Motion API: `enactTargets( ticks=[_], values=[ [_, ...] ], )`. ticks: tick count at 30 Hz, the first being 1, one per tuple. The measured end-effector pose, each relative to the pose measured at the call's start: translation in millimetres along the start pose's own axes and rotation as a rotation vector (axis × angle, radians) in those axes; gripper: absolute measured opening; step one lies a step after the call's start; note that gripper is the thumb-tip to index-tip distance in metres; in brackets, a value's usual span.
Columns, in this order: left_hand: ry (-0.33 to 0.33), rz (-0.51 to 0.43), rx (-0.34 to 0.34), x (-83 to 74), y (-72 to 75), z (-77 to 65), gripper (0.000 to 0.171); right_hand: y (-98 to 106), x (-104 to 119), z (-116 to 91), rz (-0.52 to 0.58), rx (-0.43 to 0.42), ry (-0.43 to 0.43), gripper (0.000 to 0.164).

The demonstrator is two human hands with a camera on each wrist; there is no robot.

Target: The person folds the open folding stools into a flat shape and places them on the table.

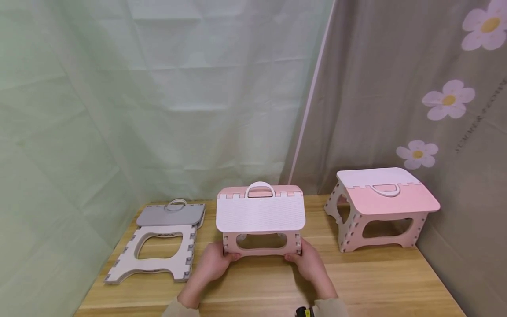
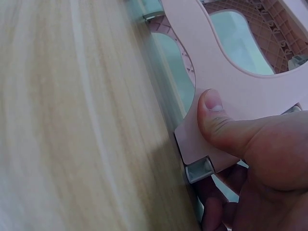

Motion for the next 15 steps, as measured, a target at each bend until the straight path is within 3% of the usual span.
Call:
enactTargets(
  ticks=[15],
  values=[
    [-0.002, -0.001, -0.01, 0.6, -0.2, -0.5, 0.024, -0.1, -3.8, 1.5, 0.015, 0.004, -0.003, 0.044]
  ],
)
Point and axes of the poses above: each hand's wrist, its own z-axis towards the middle knuckle, its own y-axis out of the back of the hand, x = y × z, the point moved 10 cm from there along z, towards the middle knuckle, and after that the axes turned 15 degrees about z, right-handed, at the moved point
